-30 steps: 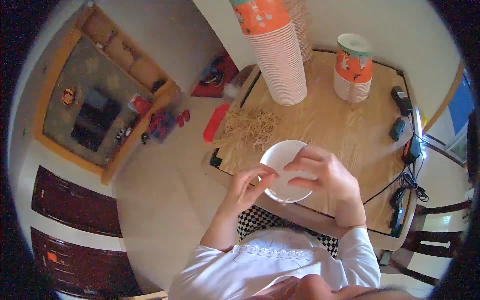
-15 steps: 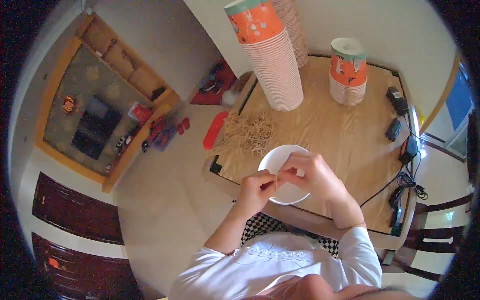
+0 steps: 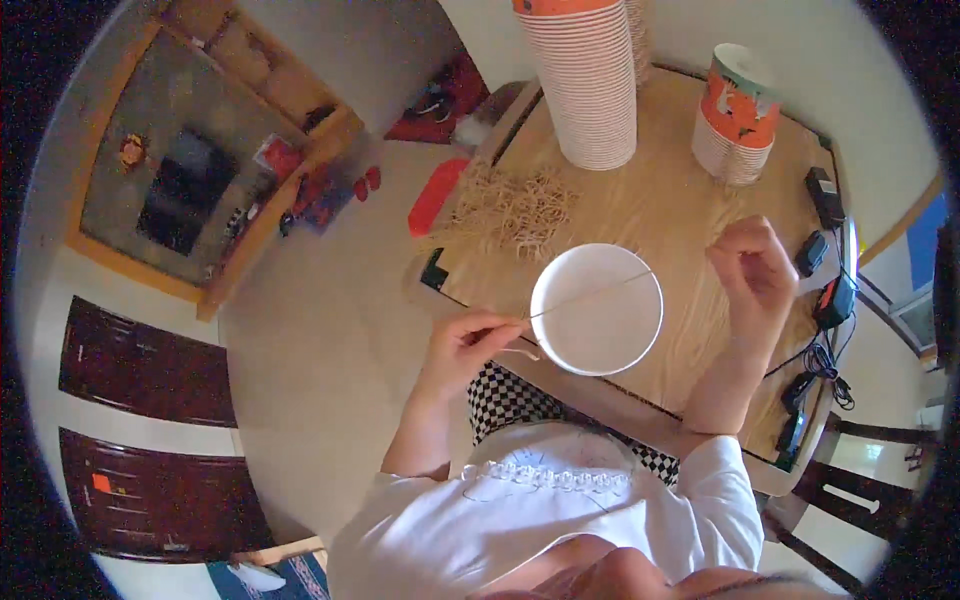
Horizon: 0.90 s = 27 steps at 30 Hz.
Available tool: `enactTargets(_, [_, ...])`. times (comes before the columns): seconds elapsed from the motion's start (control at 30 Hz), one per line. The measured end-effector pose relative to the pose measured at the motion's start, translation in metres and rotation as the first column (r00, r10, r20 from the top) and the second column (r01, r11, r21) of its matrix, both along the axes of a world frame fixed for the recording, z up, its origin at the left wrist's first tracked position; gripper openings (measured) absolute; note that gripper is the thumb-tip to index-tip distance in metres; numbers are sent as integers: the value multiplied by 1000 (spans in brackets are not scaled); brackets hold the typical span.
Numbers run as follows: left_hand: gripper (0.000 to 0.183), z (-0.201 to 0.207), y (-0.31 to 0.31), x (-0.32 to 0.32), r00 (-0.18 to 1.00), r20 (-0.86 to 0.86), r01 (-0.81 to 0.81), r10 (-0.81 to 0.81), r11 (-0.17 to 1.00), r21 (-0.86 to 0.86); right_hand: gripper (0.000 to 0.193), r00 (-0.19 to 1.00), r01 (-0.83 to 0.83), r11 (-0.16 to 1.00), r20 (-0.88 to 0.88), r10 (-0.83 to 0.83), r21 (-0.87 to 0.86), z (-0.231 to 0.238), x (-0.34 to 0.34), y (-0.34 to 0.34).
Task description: Threading or tying string through holes in a paper cup at a table.
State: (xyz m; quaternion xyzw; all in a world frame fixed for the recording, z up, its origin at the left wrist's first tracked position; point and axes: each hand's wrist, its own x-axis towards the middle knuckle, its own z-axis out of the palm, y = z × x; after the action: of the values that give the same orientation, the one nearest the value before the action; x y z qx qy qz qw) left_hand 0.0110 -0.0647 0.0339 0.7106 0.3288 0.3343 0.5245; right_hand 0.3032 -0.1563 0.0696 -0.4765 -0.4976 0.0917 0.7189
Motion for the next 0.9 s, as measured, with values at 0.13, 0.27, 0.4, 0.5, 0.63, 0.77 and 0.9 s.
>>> enactTargets(0.13, [14,8,4,-13,993,-116,20,-14,999,47,9,997,-40,999,66,42,-26,-4,3,0])
enactTargets(0.27, [23,10,20,-33,894,-445,-5,47,996,94,6,947,-52,982,302,106,-181,-5,-5,11])
enactTargets(0.4, [56,26,16,-5,887,-385,44,254,784,619,7,939,-199,964,247,238,-174,-7,-25,23])
enactTargets(0.5, [62,35,5,39,993,-94,105,-73,908,405,8,931,-283,939,179,318,-193,-11,-42,28])
enactTargets(0.63, [52,24,-1,81,929,203,254,-308,934,251,10,929,-272,946,210,305,-175,-13,-50,30])
enactTargets(0.77, [26,20,-6,90,961,253,108,-114,994,35,10,941,-248,950,185,283,-191,-13,-45,31])
enactTargets(0.9, [9,20,-6,87,984,176,-6,-7,997,74,13,954,-193,976,215,211,-102,-19,-39,33])
